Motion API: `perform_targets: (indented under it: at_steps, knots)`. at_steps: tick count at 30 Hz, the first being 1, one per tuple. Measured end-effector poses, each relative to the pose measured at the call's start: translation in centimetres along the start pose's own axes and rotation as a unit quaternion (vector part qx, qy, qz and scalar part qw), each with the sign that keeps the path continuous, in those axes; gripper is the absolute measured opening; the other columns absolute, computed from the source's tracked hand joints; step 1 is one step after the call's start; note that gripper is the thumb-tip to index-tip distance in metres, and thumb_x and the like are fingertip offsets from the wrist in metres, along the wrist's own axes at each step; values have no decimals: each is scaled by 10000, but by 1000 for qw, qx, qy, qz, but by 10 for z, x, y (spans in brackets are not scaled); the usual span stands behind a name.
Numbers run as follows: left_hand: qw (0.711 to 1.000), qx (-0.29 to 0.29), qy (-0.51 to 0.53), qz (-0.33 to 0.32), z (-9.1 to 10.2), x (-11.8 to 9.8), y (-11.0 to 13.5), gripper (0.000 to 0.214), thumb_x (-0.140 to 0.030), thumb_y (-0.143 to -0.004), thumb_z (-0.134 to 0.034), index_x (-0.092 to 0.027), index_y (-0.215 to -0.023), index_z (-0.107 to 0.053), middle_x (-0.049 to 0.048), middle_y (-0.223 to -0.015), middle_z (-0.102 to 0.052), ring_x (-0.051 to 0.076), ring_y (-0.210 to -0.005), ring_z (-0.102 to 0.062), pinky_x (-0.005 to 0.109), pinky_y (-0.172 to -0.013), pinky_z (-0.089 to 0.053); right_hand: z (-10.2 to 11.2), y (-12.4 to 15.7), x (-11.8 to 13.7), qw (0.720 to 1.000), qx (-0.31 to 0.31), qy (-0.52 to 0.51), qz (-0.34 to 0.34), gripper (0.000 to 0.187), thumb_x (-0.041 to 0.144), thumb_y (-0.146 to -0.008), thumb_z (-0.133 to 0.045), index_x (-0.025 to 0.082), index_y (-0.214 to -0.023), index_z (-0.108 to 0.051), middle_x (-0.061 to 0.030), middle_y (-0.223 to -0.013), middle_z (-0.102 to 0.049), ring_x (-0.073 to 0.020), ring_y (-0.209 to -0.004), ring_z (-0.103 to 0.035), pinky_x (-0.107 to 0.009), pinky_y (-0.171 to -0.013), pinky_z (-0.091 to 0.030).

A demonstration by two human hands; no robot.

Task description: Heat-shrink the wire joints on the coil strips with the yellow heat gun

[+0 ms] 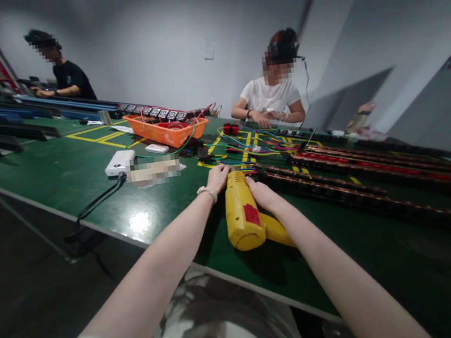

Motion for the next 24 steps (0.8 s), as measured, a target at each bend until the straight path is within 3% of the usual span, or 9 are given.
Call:
perform_targets:
  at_steps: [6, 11, 16, 24]
  knots:
    - [1000, 2, 6, 6, 1, -1, 2, 347, -333, -810, -370, -128, -644, -595, 30, -660, -586, 118, -632, -464, 222, -595, -327, 0, 0, -5, 1000, 0, -16, 1, 743, 593, -843, -103, 87, -1024, -616, -172, -997, -617, -251, -931, -559, -321, -806, -390]
    - [1000, -3, -4, 0, 0, -1, 2, 340, -334, -806, -372, -134, -634, -586, 23, -631, -570, 116, -617, -456, 221, -585, -324, 2, 3, -6, 1000, -2, -8, 12, 664, 551, -864, -128, 135, -1041, -613, -129, -968, -634, -229, -929, -563, -300, -812, -384]
    - [1000, -15, 7, -2, -2, 0, 3, 345, -337, -798, -361, -150, -557, -522, 5, -534, -507, 106, -548, -430, 224, -554, -313, 13, 9, -15, 999, -13, -20, -26, 688, 576, -850, -160, 96, -936, -645, -154, -925, -638, -242, -899, -569, -301, -788, -395]
    - [997, -15, 76, -14, -5, -4, 7, 339, -358, -800, -356, -158, -551, -470, -7, -523, -501, 87, -486, -452, 218, -525, -342, 24, 9, -34, 999, -13, -20, -49, 646, 523, -870, -164, 91, -954, -636, -157, -943, -631, -238, -925, -561, -311, -819, -385]
Point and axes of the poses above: each hand's wrist, its own y-axis away from the middle knuckle, its own z-axis out of the back of the hand, x = y × z, the point moved 1 cm from there along -y, towards the middle knuckle
